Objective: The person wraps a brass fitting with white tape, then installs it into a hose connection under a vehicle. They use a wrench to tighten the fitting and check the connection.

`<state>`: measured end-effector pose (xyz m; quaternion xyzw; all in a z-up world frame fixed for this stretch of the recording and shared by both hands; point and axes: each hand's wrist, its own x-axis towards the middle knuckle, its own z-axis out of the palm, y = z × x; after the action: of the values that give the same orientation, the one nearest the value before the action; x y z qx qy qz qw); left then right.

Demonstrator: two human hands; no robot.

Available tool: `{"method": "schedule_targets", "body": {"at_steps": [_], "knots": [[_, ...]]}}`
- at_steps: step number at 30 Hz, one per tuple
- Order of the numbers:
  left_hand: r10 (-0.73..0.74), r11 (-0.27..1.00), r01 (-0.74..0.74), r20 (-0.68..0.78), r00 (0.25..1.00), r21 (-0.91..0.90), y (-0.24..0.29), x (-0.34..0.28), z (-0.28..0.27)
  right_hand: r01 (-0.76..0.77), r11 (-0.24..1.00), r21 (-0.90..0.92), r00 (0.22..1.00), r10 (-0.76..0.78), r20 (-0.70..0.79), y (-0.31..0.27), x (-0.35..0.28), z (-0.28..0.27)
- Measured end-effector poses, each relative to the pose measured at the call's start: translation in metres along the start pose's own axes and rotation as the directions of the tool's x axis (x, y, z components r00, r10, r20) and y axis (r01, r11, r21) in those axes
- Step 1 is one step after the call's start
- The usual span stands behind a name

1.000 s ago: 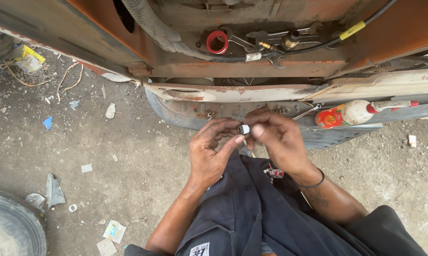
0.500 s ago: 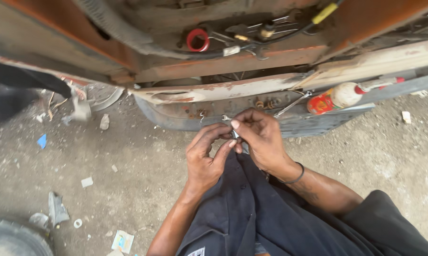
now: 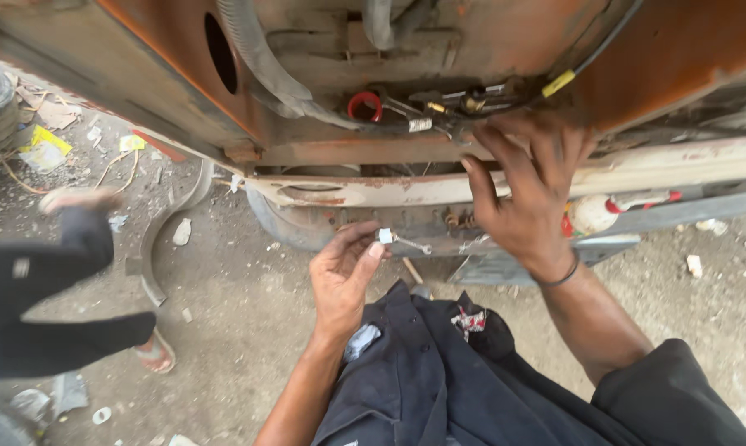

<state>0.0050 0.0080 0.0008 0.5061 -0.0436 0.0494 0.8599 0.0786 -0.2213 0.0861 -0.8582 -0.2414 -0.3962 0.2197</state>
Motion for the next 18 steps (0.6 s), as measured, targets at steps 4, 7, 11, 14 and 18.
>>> {"method": "schedule_targets", "body": {"at_steps": [4, 7, 11, 14, 18], "knots": [[0.031, 1.000, -0.031, 0.020, 0.999, 0.001, 0.013, 0.005, 0.006, 0.161, 0.957, -0.240, 0.975, -0.116, 0.190, 0.010, 0.028, 0.003], [0.017, 1.000, -0.017, 0.047, 0.999, 0.001, 0.024, 0.013, 0.013, 0.241, 0.894, -0.378, 0.967, -0.188, 0.172, 0.008, 0.040, 0.007], [0.011, 0.991, 0.005, 0.120, 0.993, -0.130, 0.032, 0.030, 0.021, 0.195, 0.978, -0.076, 0.978, -0.189, 0.088, 0.004, 0.031, -0.017], [0.002, 0.970, 0.046, 0.196, 0.981, -0.237, 0.036, 0.042, 0.028, 0.103, 0.990, 0.100, 0.991, -0.111, 0.079, -0.003, 0.015, -0.039], [-0.046, 0.939, 0.129, 0.256, 0.966, -0.319, 0.032, 0.048, 0.048, 0.077, 0.986, 0.151, 0.987, -0.097, 0.124, -0.001, 0.012, -0.059]]}}
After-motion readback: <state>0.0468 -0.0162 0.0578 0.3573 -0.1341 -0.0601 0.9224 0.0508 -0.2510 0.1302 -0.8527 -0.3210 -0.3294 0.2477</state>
